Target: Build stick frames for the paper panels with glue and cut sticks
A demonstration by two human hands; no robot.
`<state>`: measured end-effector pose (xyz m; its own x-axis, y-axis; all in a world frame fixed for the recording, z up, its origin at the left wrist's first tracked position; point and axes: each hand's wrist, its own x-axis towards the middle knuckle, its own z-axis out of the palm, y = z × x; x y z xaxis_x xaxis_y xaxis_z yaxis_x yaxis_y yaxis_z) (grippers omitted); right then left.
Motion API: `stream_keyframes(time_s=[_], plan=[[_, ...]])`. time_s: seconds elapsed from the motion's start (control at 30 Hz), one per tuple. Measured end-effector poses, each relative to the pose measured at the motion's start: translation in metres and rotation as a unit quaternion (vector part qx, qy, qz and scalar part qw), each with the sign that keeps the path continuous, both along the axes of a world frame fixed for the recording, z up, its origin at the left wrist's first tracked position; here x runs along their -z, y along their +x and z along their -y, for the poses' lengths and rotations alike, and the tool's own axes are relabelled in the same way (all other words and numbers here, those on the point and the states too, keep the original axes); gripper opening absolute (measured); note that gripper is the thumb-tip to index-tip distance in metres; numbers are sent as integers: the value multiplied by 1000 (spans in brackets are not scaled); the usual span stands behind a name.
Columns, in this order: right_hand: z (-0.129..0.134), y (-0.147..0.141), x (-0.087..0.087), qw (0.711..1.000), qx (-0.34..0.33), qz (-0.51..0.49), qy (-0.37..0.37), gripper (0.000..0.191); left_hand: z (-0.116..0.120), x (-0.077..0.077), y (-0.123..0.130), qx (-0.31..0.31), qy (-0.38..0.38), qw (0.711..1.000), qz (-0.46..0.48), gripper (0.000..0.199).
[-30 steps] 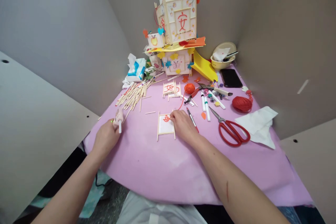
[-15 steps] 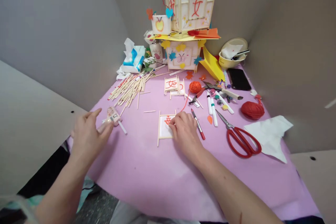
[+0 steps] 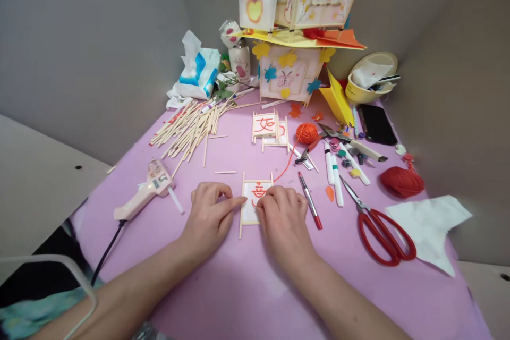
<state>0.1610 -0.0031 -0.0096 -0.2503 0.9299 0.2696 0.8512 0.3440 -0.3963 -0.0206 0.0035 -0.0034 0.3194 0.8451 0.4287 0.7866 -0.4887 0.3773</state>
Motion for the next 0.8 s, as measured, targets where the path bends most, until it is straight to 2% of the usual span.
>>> stream_keyframes(time_s=[0.2,0.67,0.8], plan=[[-1,0,-1,1000,20,16,0,10,1,3,4,24,-16,999,-16,25],[1,2,-2,1000,9,13,-7,5,2,7,10,30,-40,998,-49,30],[3,5,-4,1000,3,10,1,9,2,9,9,33,-34,998,-51,32]])
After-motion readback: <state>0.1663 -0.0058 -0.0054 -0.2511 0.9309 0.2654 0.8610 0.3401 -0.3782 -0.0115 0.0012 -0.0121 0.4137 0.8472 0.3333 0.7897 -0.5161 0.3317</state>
